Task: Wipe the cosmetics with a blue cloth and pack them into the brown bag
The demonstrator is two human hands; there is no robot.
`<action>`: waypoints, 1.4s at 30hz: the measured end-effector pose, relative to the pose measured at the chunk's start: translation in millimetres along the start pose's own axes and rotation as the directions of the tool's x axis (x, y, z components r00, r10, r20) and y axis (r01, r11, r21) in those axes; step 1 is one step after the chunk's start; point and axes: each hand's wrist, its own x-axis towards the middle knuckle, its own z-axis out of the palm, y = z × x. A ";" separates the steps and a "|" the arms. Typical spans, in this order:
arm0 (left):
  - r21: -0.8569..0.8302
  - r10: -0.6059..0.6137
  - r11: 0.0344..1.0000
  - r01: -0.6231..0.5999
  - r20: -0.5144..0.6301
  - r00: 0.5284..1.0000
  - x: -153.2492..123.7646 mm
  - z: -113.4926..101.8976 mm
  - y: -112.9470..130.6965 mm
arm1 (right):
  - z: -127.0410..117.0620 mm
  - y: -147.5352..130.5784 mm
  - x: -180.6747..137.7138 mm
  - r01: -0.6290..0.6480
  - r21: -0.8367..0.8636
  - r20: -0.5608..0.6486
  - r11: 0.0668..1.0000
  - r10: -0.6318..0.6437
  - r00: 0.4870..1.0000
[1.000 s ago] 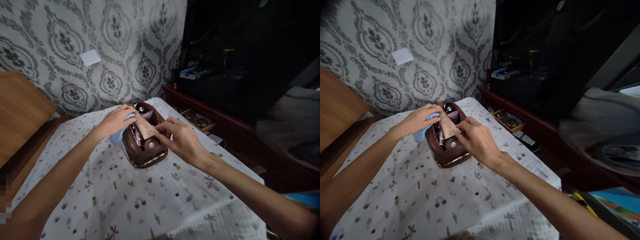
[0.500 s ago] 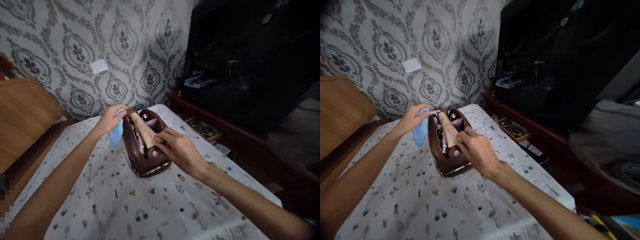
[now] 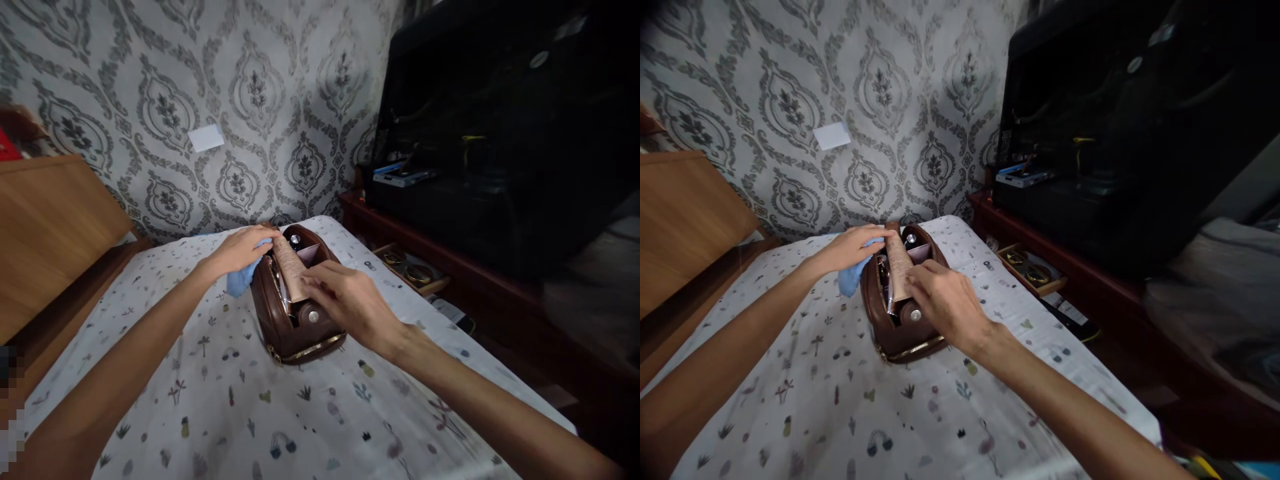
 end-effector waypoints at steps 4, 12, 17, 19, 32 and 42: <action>0.036 -0.009 0.999 0.009 0.003 1.000 -3.2 -1.7 3.3 | -12.3 8.8 22.6 -0.017 -0.260 -0.022 0.965 0.012 1.000; 0.134 -0.057 0.990 0.052 0.034 0.998 -4.9 -0.8 9.5 | -24.9 12.0 78.2 0.229 -0.541 0.288 0.809 -0.078 0.955; 0.141 -0.026 0.990 0.022 0.021 0.999 -4.7 4.0 3.3 | -24.4 7.5 85.4 0.090 -0.497 0.304 0.863 0.076 0.950; 0.140 -0.023 0.990 0.021 0.009 1.000 -4.4 6.3 0.7 | -21.4 4.5 85.8 0.032 -0.454 0.280 0.890 0.109 0.954; 0.025 -0.004 1.000 0.007 -0.111 0.994 -8.4 12.0 -3.6 | 7.0 36.5 64.3 -0.055 0.090 -0.207 0.994 0.073 0.976; -0.425 -0.387 0.887 0.180 -0.474 0.791 -44.8 73.9 -6.6 | 34.1 45.7 58.9 -0.190 0.587 -0.019 0.787 0.248 0.969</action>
